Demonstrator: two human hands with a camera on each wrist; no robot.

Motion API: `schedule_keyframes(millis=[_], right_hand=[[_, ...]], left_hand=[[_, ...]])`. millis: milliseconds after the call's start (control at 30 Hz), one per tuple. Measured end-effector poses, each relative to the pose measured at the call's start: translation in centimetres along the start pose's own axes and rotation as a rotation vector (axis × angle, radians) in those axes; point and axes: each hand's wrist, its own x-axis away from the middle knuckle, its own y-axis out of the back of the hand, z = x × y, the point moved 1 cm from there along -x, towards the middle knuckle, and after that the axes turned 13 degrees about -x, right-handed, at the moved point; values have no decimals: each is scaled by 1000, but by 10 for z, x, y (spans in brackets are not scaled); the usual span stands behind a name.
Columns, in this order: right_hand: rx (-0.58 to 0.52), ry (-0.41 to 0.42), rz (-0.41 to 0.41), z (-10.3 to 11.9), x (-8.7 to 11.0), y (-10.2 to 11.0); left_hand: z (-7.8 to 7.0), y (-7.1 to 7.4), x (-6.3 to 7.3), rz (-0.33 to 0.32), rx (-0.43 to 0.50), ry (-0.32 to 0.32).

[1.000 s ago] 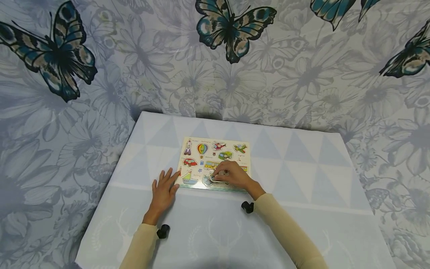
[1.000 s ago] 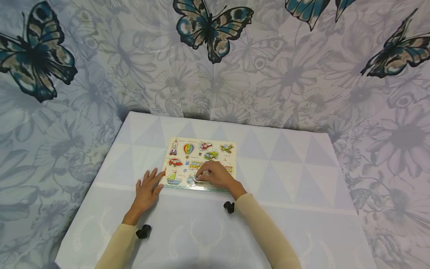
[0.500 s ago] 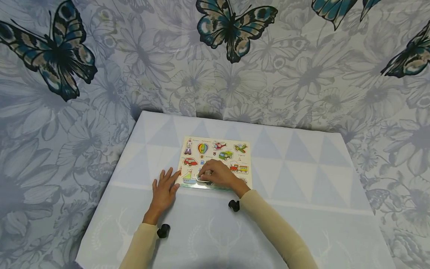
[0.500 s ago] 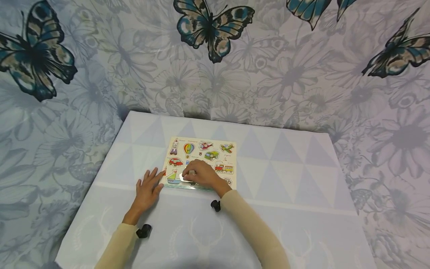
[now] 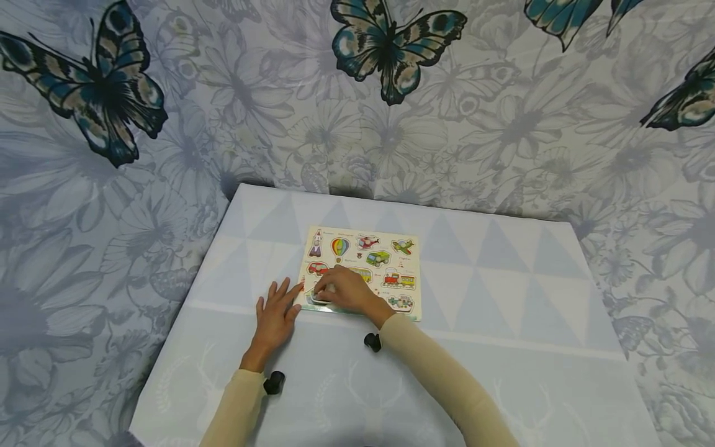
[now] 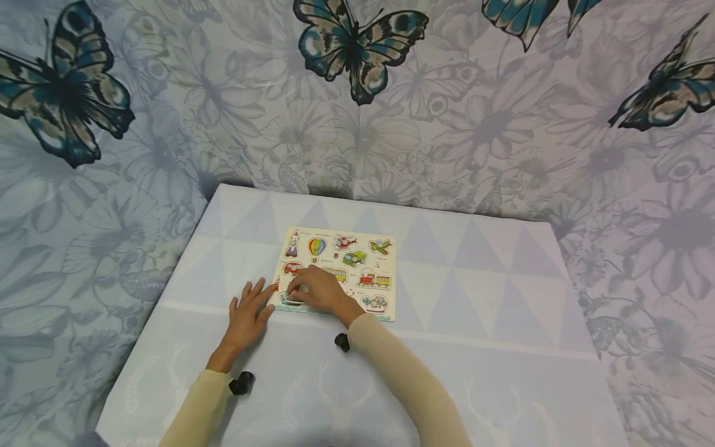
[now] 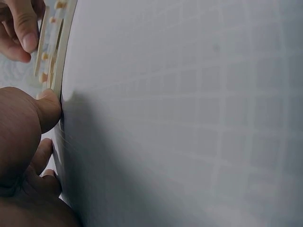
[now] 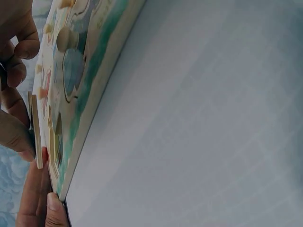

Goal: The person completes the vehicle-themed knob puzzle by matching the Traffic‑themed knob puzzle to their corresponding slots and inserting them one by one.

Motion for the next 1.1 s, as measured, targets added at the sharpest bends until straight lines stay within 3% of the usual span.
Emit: schedule_keyframes(millis=[400, 867, 1100], right_hand=[[80, -43, 44, 5, -9, -13], [103, -112, 55, 6, -1, -10], [106, -143, -34, 3, 14, 9]], left_hand=[[-3, 0, 1, -12, 12, -20], [-3, -3, -3, 4, -1, -42], [0, 4, -8, 35, -45, -23]])
